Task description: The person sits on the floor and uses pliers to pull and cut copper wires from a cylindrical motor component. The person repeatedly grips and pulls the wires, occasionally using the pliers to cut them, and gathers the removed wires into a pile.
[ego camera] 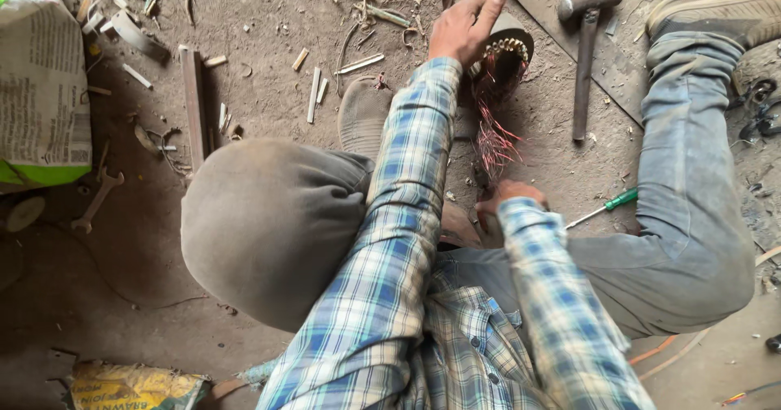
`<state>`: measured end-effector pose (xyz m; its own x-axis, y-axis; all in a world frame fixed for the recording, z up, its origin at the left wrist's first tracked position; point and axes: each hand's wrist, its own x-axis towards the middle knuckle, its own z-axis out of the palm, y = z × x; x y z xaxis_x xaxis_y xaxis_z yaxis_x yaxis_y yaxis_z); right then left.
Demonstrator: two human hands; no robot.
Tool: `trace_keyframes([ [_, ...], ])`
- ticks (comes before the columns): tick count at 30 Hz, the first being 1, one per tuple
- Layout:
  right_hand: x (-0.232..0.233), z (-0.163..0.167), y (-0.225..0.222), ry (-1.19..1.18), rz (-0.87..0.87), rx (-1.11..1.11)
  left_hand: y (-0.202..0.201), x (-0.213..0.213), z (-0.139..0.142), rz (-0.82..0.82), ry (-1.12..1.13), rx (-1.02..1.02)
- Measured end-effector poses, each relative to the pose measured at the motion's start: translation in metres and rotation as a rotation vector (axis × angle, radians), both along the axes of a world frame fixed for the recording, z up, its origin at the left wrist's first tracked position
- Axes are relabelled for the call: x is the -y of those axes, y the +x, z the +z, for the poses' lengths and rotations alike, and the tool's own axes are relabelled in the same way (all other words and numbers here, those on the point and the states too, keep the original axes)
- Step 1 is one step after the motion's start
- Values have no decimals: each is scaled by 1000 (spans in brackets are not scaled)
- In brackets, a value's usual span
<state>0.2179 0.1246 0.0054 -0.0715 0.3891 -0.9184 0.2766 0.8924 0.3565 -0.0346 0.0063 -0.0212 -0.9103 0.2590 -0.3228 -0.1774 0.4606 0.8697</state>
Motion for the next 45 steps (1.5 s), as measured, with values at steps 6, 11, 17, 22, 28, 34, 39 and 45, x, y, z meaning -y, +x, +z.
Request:
trace_keyframes([
  [6, 20, -8, -20, 25, 175, 142, 11, 9, -5, 120, 135, -20],
  [11, 19, -25, -13, -85, 307, 13, 8, 20, -15, 158, 155, 36],
  [17, 6, -32, -22, -100, 139, -70, 5, 19, -26, 184, 196, 47],
  [22, -23, -35, -6, -219, -321, -139, 3, 19, -25, 201, 223, 125],
  [28, -75, -20, 15, -543, -1434, -510, 17, 17, -18, 159, 35, -79],
  [34, -114, 59, 2, -906, -1706, -954, 38, 20, -11, 110, -53, -32],
  [39, -108, 114, -35, -995, -1446, -742, 36, 12, -7, 77, -52, -8],
  [45, -75, 97, -71, -557, -532, -704, 32, 5, -26, 79, -19, -56],
])
